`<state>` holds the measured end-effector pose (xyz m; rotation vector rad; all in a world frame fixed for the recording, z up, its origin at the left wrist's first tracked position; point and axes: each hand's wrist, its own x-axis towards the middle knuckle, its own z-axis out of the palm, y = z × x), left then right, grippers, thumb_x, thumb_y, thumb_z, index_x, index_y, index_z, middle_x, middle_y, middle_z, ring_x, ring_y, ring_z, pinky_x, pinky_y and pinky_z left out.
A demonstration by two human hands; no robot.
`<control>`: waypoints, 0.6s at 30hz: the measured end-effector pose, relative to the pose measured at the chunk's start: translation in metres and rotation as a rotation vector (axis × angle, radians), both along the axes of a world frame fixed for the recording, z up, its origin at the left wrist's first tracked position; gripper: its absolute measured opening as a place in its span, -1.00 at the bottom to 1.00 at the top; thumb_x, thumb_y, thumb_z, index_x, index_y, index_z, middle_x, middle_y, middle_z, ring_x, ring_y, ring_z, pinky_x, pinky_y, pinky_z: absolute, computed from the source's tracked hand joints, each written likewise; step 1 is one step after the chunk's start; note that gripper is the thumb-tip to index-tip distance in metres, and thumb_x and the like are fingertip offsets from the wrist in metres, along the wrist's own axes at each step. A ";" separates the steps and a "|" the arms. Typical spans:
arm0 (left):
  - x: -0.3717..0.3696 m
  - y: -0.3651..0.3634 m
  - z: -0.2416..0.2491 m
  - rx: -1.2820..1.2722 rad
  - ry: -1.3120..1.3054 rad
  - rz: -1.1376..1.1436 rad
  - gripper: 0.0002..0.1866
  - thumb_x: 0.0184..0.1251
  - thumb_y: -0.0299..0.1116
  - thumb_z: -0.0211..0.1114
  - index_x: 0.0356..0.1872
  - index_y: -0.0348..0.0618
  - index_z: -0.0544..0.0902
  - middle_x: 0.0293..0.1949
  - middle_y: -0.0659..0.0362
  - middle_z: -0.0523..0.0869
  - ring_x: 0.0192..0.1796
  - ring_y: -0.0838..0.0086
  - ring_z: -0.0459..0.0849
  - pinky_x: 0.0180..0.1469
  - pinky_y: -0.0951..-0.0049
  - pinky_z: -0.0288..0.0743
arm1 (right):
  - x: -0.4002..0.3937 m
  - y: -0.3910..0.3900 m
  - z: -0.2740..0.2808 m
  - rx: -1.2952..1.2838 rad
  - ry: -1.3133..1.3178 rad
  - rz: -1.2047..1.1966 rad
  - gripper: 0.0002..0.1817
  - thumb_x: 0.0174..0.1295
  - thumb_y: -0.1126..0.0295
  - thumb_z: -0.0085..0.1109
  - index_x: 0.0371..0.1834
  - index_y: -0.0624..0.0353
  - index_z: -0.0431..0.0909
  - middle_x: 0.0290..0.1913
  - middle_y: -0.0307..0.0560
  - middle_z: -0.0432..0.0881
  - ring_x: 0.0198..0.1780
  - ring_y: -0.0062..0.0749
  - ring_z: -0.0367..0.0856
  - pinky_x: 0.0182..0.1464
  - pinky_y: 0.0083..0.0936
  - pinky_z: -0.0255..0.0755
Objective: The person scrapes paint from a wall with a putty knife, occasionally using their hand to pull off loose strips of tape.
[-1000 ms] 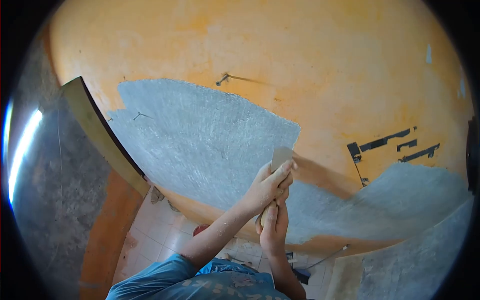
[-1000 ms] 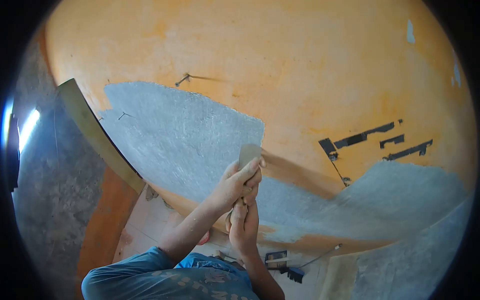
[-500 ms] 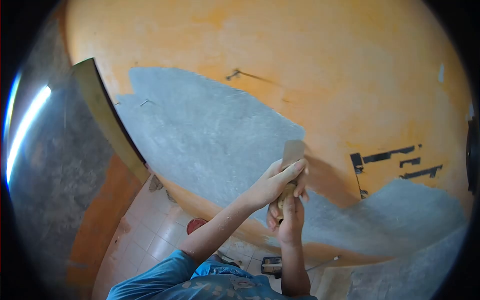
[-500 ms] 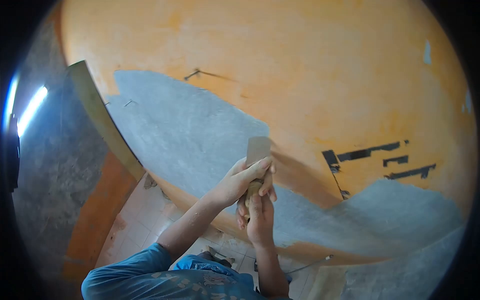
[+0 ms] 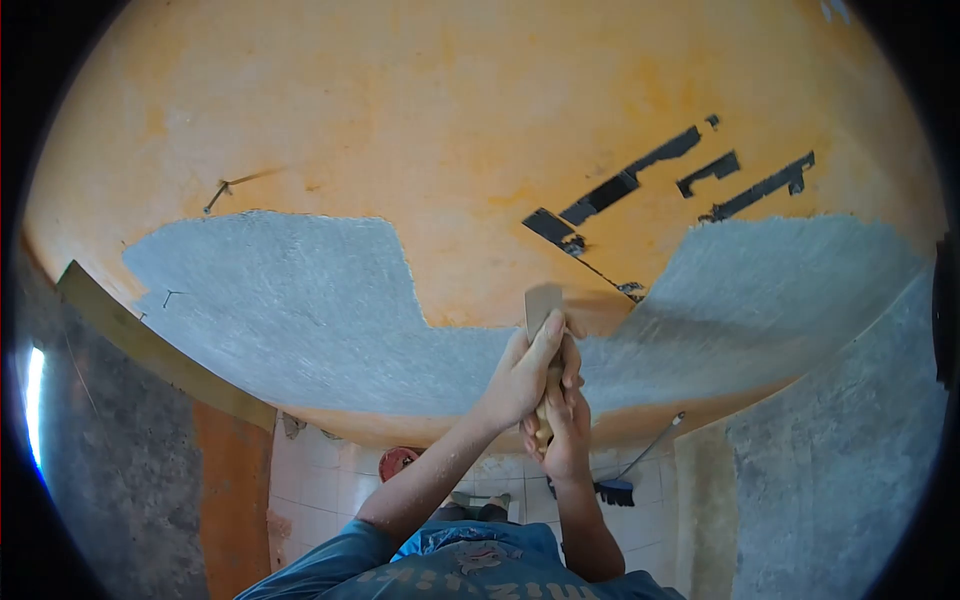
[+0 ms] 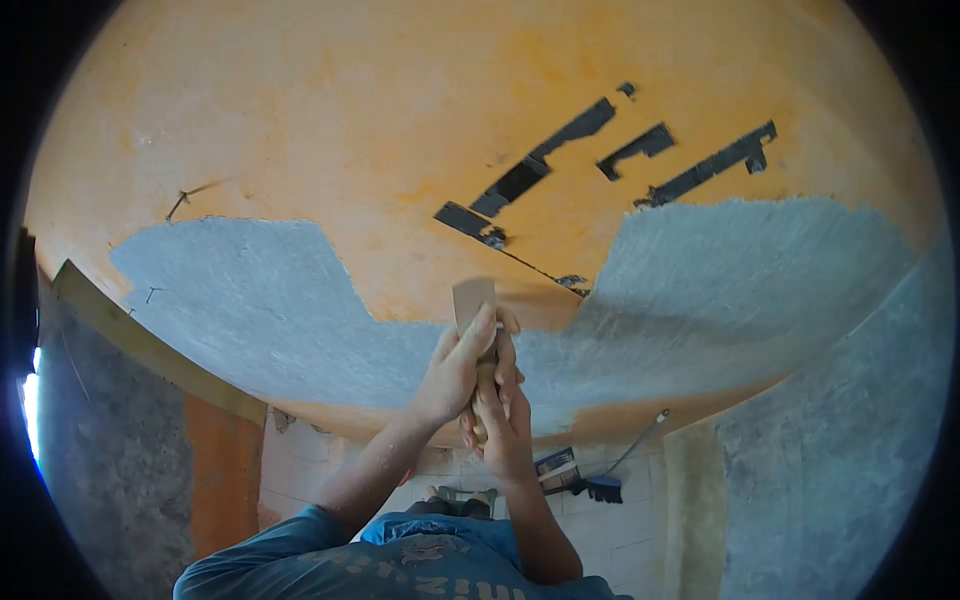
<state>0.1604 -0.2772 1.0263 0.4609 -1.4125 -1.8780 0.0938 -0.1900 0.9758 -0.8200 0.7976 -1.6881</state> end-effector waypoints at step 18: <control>0.088 -0.008 0.002 0.120 0.011 0.246 -0.46 0.52 0.13 -0.06 -0.08 -0.27 0.44 -0.59 0.27 0.42 -0.66 0.59 0.47 -0.56 0.61 0.41 | 0.074 -0.030 -0.018 -0.046 0.204 0.238 -0.63 0.56 0.15 -0.35 0.12 0.23 0.24 -0.65 -0.27 0.39 -0.76 -0.70 0.26 -0.73 -0.75 0.17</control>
